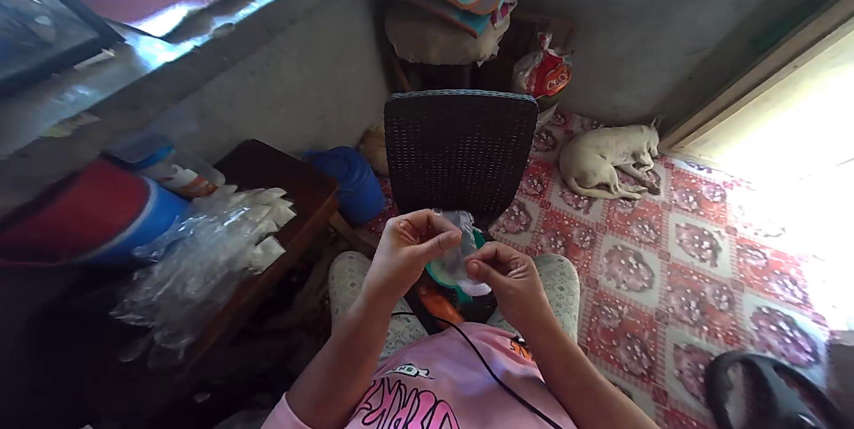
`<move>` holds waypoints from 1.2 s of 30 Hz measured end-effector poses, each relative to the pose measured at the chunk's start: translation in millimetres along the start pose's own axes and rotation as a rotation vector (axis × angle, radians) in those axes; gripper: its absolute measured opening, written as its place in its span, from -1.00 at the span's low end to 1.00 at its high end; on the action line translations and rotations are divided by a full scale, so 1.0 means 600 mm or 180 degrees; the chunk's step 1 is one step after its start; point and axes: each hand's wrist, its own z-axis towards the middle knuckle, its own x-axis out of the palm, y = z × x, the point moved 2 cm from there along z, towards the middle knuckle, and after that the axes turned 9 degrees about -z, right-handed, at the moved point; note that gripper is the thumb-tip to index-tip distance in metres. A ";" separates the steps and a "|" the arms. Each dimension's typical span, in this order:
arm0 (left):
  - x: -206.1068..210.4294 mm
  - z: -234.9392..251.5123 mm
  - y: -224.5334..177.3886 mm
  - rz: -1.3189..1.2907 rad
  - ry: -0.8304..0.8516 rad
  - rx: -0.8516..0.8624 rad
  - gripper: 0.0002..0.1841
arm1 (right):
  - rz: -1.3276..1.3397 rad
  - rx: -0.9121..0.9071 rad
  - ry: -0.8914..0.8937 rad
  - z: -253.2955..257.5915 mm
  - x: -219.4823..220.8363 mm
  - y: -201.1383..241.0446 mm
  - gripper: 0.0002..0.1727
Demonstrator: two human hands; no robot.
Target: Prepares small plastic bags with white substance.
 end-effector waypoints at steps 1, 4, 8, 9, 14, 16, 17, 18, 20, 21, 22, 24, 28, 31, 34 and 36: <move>0.001 -0.001 0.002 -0.0002 -0.0010 0.0087 -0.95 | -0.0004 0.0052 0.0052 -0.001 -0.001 -0.001 -0.86; 0.004 0.000 -0.003 0.0162 0.0155 0.0023 -0.96 | -0.0082 0.0151 0.0255 0.002 -0.002 0.008 -0.62; 0.017 -0.005 -0.003 0.0617 0.0505 -0.0231 -0.93 | -0.0279 -0.0308 -0.0060 0.016 -0.011 0.036 -0.72; 0.019 -0.006 -0.002 0.0635 0.0577 -0.0253 -0.92 | -0.0305 -0.0467 -0.0122 0.021 -0.013 0.043 -0.84; 0.004 -0.008 -0.006 0.0693 0.0625 -0.0089 -0.92 | -0.0686 -0.0734 -0.0068 0.031 -0.019 0.066 -0.91; -0.005 -0.006 0.003 0.0511 0.0618 0.0113 -0.89 | -0.0631 -0.0655 -0.0051 0.033 -0.010 0.069 -0.91; -0.008 -0.004 0.011 0.0296 0.0662 0.0142 -0.84 | -0.0620 -0.0595 -0.0075 0.035 -0.004 0.070 -0.91; -0.009 -0.003 0.022 0.0104 0.0725 0.0114 -0.73 | -0.0656 -0.0552 -0.0106 0.037 0.001 0.071 -0.92; -0.003 -0.001 0.045 0.0015 0.0740 0.0010 -0.52 | -0.0756 -0.0547 -0.0145 0.040 0.008 0.075 -0.92; 0.002 -0.003 0.057 0.0079 0.0705 0.0016 -0.51 | -0.0826 -0.0588 -0.0158 0.042 0.010 0.079 -0.92; 0.007 -0.004 0.068 0.0120 0.0663 0.0071 -0.56 | -0.0909 -0.0649 -0.0161 0.043 0.009 0.084 -0.92; 0.010 -0.006 0.087 0.0127 0.0606 0.0255 -0.78 | -0.1171 -0.0825 -0.0205 0.044 0.002 0.097 -0.92; 0.014 -0.009 0.092 -0.0116 0.0786 0.0174 -0.89 | -0.1646 -0.1216 -0.0485 0.047 -0.028 0.121 -0.91; 0.013 -0.013 0.091 -0.0337 0.0786 0.0116 -0.91 | -0.1655 -0.1121 -0.0581 0.049 -0.042 0.130 -0.90; 0.012 -0.016 0.080 -0.0259 0.0676 0.0105 -0.93 | -0.1273 -0.0557 -0.0249 0.050 -0.052 0.121 -0.61; 0.014 -0.018 0.074 -0.0039 0.0628 0.0094 -0.93 | -0.1250 -0.0247 -0.0080 0.049 -0.047 0.118 -0.41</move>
